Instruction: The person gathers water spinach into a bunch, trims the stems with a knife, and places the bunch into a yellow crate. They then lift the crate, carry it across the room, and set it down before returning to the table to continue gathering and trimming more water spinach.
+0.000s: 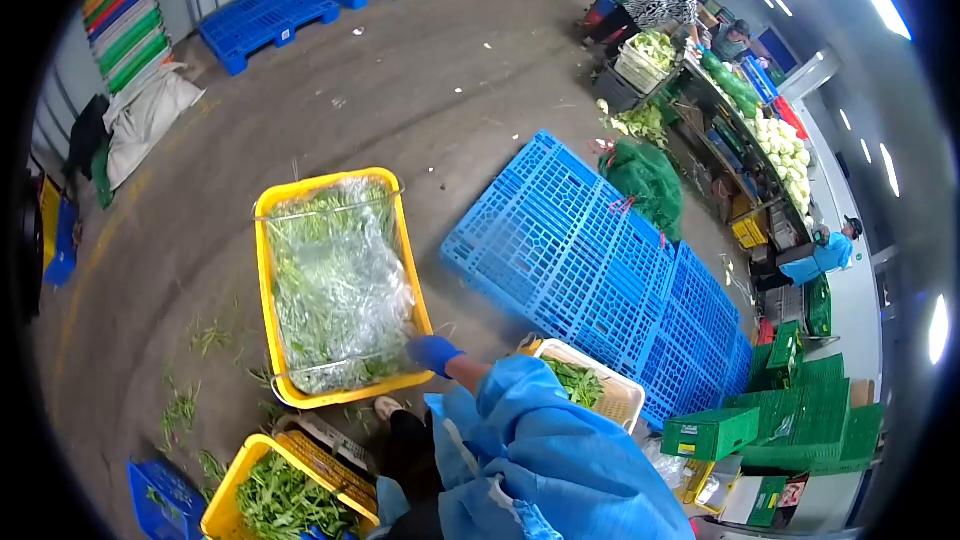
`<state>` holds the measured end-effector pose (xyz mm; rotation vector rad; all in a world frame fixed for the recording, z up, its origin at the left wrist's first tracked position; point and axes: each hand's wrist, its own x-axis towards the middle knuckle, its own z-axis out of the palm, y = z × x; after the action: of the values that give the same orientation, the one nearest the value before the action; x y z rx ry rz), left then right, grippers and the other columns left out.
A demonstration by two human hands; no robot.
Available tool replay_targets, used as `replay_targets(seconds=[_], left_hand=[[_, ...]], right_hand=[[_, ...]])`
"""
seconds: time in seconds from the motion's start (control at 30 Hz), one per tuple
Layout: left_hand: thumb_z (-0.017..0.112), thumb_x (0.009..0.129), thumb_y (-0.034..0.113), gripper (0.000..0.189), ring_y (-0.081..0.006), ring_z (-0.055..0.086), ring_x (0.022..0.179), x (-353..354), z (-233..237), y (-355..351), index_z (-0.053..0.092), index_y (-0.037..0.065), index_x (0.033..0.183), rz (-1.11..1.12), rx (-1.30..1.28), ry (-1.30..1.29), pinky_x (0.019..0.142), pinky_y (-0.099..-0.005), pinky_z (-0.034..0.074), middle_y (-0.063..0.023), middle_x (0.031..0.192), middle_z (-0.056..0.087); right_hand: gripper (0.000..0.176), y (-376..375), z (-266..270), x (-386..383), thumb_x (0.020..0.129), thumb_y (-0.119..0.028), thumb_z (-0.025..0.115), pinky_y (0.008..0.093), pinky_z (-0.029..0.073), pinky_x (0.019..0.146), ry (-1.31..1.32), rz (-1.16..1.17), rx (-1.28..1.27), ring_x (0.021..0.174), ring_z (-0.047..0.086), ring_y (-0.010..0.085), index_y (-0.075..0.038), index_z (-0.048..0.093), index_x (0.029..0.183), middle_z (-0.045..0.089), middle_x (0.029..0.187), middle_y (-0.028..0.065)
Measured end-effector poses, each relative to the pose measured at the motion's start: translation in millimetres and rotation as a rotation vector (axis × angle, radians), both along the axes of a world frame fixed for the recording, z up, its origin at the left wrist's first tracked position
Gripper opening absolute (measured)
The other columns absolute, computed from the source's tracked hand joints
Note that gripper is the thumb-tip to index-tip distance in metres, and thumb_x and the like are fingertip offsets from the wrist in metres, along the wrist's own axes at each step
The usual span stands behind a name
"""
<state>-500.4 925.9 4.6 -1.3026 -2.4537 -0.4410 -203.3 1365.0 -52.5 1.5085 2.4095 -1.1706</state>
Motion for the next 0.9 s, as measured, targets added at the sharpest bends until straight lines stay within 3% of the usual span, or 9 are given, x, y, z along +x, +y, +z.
replay_targets(seconds=[0.07, 0.23, 0.27, 0.3, 0.37, 0.5, 0.57, 0.63, 0.9], left_hand=[[0.043, 0.099, 0.037, 0.052, -0.0344, 0.050, 0.121, -6.4, 30.3, 85.8, 0.047, -0.001, 0.133, -0.051, 0.149, -0.254, 0.104, -0.0470, 0.036, -0.0175, 0.131, 0.053], [0.046, 0.096, 0.026, 0.046, -0.0283, 0.045, 0.121, -4.6, -66.4, 164.6, 0.045, -0.002, 0.132, 0.382, 0.547, -1.591, 0.103, -0.0405, 0.035, -0.0191, 0.131, 0.047], [0.050, 0.094, 0.035, 0.046, -0.0226, 0.050, 0.111, -25.5, -194.7, 136.0, 0.048, 0.006, 0.130, 0.287, 0.428, -1.516, 0.097, -0.0362, 0.038, -0.0103, 0.125, 0.052], [0.050, 0.092, 0.034, 0.044, -0.0231, 0.052, 0.110, -12.8, -169.5, 154.7, 0.050, 0.006, 0.127, 0.408, 0.403, -1.770, 0.096, -0.0356, 0.039, -0.0101, 0.123, 0.054], [0.050, 0.091, 0.030, 0.036, -0.0230, 0.055, 0.103, 23.7, -108.3, 208.8, 0.055, 0.007, 0.119, 0.371, 0.320, -1.824, 0.089, -0.0346, 0.041, -0.0092, 0.114, 0.057], [0.049, 0.092, 0.022, 0.018, -0.0207, 0.059, 0.082, 85.6, -127.3, 259.0, 0.062, 0.011, 0.097, -0.039, -0.034, -0.984, 0.069, -0.0327, 0.045, -0.0064, 0.085, 0.059], [0.049, 0.092, 0.021, 0.017, -0.0200, 0.059, 0.078, 114.7, -151.2, 284.3, 0.062, 0.010, 0.094, 0.209, 0.227, -1.314, 0.067, -0.0321, 0.046, -0.0064, 0.080, 0.060], [0.049, 0.092, 0.023, 0.021, -0.0198, 0.058, 0.082, 136.8, -173.5, 313.9, 0.060, 0.006, 0.099, 0.822, 1.237, -2.163, 0.072, -0.0318, 0.047, -0.0077, 0.084, 0.060], [0.059, 0.089, 0.036, 0.033, -0.0194, 0.060, 0.070, 160.0, -155.2, 368.7, 0.062, 0.003, 0.094, 1.179, 1.263, -1.594, 0.063, -0.0337, 0.049, -0.0062, 0.079, 0.061]], right_hand=[[0.032, 22.6, 14.7, -17.0, 0.092, -0.029, 0.052, 0.0371, 0.048, 0.089, 0.045, -0.043, 0.063, 0.102, 0.061, 0.0322, -0.011, 0.062, 0.116, 0.064, 0.113, 0.0128], [0.033, 72.2, 52.9, -38.4, 0.094, -0.032, 0.049, 0.0367, 0.050, 0.086, 0.134, -0.166, 0.200, 0.095, 0.064, 0.0303, -0.011, 0.061, 0.118, 0.067, 0.107, 0.0129], [0.034, 83.4, 56.0, -36.9, 0.094, -0.032, 0.049, 0.0361, 0.050, 0.086, 0.146, -0.166, 0.214, 0.094, 0.065, 0.0293, -0.011, 0.061, 0.118, 0.067, 0.106, 0.0127], [0.037, 96.9, 50.3, -32.4, 0.094, -0.038, 0.048, 0.0371, 0.048, 0.089, 0.210, -0.266, -0.004, 0.100, 0.063, 0.0298, -0.016, 0.061, 0.120, 0.066, 0.109, 0.0136], [0.034, 123.5, 49.0, -26.2, 0.094, -0.026, 0.049, 0.0320, 0.051, 0.078, 0.130, -0.230, 0.147, 0.085, 0.066, 0.0208, -0.011, 0.061, 0.122, 0.068, 0.100, 0.0097], [0.027, 199.2, 33.2, -16.0, 0.093, -0.014, 0.050, 0.0305, 0.049, 0.071, 0.471, -0.504, -0.034, 0.076, 0.061, 0.0154, -0.009, 0.066, 0.115, 0.068, 0.089, 0.0075], [0.027, 256.3, 21.2, -17.8, 0.092, -0.006, 0.050, 0.0275, 0.049, 0.070, 0.457, -0.217, 0.249, 0.074, 0.062, 0.0115, -0.007, 0.066, 0.115, 0.064, 0.080, 0.0048], [0.029, 304.3, 32.1, -38.8, 0.092, -0.003, 0.050, 0.0268, 0.049, 0.070, 0.438, -0.197, 0.256, 0.073, 0.062, 0.0111, -0.010, 0.066, 0.115, 0.063, 0.079, 0.0033], [0.040, 446.0, 31.8, -95.9, 0.090, -0.014, 0.058, 0.0361, 0.042, 0.098, 0.418, 0.204, 0.484, 0.112, 0.055, 0.0285, -0.006, 0.054, 0.129, 0.057, 0.125, 0.0148]])
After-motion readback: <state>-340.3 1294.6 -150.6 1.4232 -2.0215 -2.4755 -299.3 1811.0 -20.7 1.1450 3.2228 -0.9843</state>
